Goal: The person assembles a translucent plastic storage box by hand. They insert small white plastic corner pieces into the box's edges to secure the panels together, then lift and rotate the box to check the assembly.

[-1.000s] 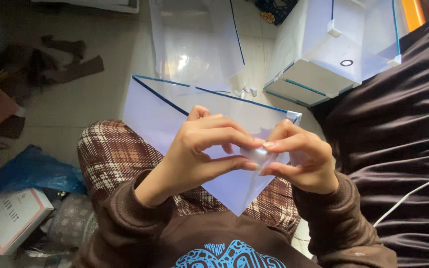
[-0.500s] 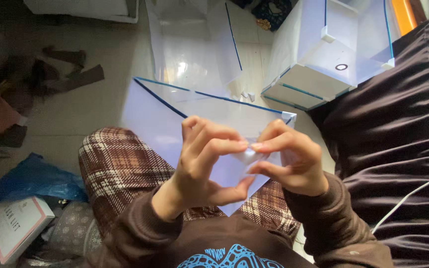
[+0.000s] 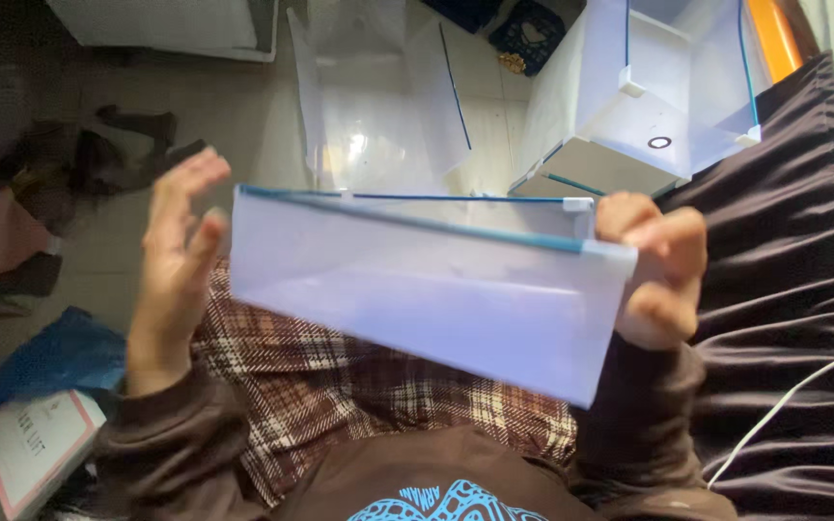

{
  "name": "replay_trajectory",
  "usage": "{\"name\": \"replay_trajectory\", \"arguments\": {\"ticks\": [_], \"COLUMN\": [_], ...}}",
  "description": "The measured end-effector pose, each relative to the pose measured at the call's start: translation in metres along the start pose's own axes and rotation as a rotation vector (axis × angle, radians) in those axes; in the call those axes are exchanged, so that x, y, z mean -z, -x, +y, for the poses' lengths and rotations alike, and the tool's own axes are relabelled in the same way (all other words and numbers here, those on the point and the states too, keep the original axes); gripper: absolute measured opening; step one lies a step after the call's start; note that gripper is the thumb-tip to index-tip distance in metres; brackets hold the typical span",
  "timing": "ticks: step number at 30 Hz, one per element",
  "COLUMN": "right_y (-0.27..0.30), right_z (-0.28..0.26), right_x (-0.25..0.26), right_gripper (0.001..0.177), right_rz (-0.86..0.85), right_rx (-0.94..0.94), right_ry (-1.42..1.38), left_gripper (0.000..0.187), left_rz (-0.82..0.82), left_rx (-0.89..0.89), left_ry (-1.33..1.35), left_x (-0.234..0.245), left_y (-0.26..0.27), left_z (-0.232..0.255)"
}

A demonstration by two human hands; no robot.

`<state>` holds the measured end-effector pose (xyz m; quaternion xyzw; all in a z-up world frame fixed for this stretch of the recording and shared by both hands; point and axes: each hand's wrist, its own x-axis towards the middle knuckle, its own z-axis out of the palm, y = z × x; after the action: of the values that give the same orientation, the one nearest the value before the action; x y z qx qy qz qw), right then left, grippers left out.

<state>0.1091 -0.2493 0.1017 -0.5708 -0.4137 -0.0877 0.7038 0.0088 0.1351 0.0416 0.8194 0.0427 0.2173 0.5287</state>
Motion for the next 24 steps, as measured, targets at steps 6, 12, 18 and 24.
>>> {"name": "replay_trajectory", "arguments": {"ticks": [6,12,18,24], "right_y": [-0.010,-0.054,-0.049,0.019], "right_z": [0.058,0.145,0.203,0.286], "right_x": [0.050,0.065,0.030,0.067], "right_gripper": [0.051,0.034,0.041,0.017], "right_rz": [0.110,0.020,0.229,0.541], "right_rx": [0.010,0.130,-0.351,-0.709], "right_ry": [-0.474,-0.628,-0.700,0.149], "left_gripper": [0.102,0.099,0.070,0.067], "left_rz": [-0.102,-0.165,-0.024,0.137], "left_rx": [-0.061,-0.457,-0.534,-0.535], "left_ry": [0.423,0.280,0.180,-0.217], "left_x": [0.005,0.056,0.046,-0.002], "left_y": [-0.005,-0.044,-0.041,0.005], "left_z": [-0.019,-0.019,-0.005,0.060]}}
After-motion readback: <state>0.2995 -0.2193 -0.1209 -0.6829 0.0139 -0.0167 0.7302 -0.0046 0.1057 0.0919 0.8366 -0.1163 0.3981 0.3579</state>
